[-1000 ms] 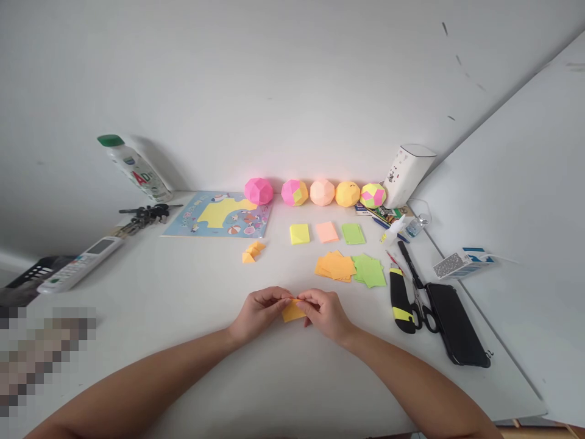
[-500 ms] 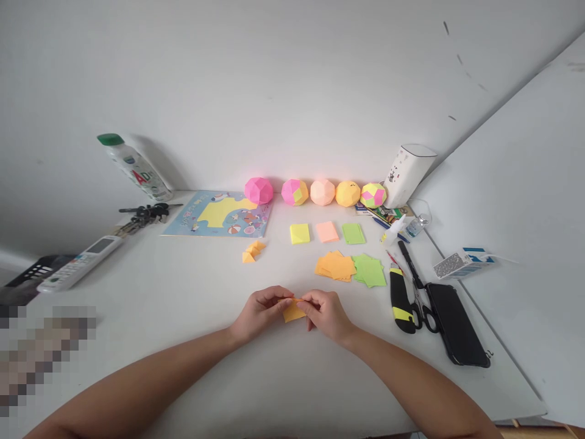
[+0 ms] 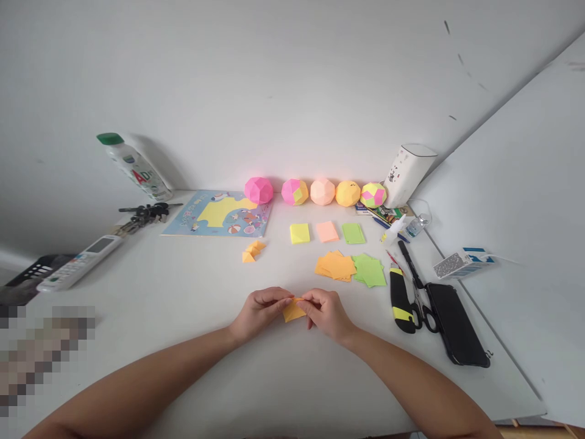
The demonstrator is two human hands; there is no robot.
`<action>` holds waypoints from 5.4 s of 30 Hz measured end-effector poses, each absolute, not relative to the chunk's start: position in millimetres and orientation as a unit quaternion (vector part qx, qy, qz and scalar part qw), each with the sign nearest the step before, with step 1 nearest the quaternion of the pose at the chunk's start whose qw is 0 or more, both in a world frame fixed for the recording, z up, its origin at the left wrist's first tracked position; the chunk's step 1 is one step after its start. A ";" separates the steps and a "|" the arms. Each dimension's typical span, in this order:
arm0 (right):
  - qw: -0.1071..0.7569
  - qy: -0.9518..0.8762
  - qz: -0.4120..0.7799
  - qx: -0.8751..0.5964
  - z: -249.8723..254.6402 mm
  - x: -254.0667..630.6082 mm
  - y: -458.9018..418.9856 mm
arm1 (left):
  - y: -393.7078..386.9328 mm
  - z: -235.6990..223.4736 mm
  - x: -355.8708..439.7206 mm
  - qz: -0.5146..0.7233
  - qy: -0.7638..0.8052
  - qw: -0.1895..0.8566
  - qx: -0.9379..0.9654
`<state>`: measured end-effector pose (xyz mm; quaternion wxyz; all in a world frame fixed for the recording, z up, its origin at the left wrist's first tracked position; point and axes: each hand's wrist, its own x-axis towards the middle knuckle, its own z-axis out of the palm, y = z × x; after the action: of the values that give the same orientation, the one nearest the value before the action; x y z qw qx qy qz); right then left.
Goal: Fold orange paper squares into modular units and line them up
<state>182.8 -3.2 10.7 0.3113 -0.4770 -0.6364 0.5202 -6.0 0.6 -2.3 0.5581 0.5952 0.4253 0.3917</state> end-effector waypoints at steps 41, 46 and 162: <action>0.292 -0.672 0.505 -0.457 9.1 183.5 -1.0 | -4.7 3.3 -2.8 0.366 0.439 0.553 0.606; 0.282 -0.670 0.518 -0.451 11.3 183.6 -0.7 | -3.5 6.3 -1.8 0.354 0.442 0.561 0.603; 0.341 -0.590 0.598 -0.421 2.5 189.6 7.5 | 3.2 4.7 -2.1 0.389 0.349 0.705 0.479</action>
<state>189.6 7.5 2.5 0.3408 -0.4211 -0.5903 0.5983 -2.1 3.2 4.7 0.7051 0.4788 0.3494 0.3893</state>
